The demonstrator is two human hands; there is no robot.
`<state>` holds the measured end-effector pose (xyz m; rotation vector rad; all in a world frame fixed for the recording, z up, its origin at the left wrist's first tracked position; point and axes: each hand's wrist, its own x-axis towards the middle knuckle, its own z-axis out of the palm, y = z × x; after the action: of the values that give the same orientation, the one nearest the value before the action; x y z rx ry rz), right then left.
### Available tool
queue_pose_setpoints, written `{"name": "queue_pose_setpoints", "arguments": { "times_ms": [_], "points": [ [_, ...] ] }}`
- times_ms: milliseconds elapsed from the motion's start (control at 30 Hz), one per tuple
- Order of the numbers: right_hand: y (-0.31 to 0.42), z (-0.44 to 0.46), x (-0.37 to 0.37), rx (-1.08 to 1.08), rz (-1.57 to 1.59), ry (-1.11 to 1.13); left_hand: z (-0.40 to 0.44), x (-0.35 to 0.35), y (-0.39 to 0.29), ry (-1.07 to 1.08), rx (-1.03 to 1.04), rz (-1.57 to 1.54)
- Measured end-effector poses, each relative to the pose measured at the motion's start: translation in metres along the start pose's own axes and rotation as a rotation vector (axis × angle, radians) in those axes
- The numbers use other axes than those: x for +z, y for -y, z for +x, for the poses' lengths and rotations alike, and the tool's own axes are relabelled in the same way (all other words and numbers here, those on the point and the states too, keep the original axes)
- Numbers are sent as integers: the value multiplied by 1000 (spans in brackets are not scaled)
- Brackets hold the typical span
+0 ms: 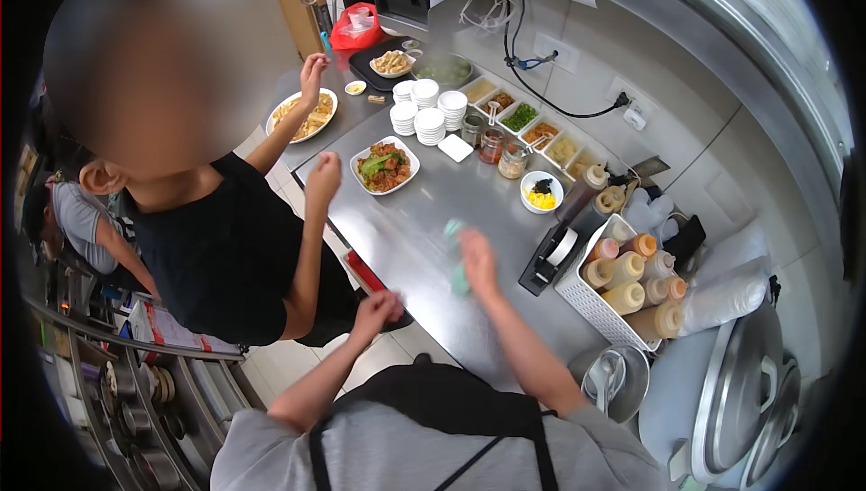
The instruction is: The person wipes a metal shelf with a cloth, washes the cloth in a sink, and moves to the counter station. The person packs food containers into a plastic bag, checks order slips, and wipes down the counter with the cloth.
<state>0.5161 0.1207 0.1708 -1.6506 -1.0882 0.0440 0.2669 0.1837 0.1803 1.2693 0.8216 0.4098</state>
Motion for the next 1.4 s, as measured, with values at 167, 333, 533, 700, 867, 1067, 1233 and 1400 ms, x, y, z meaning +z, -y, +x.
{"name": "queue_pose_setpoints", "arguments": {
  "times_ms": [167, 333, 533, 700, 867, 1067, 1233, 1400],
  "points": [
    [-64, 85, 6, 182, -561, -148, -85, -33, 28, -85, -88, 158],
    [-76, 83, 45, -107, -741, 107, -94, -46, 21, -158, -143, 249],
    [42, -40, 66, -551, -296, 514, -62, -6, -19, -29, 47, 243],
    [93, -118, 38, -100, 271, 718, -47, 34, -46, 100, 285, 266],
    [87, -99, -57, 262, 243, 534, -43, 75, -54, 253, 279, 75],
    [66, -155, -147, 268, -450, 130, -26, 112, -33, 331, 359, 154],
    [48, -199, -150, 332, -780, 184, -2, 117, -3, 280, 565, 569],
    [45, -192, -145, 261, -814, 107, -2, 118, 12, 192, 803, 712]
  ]
}}
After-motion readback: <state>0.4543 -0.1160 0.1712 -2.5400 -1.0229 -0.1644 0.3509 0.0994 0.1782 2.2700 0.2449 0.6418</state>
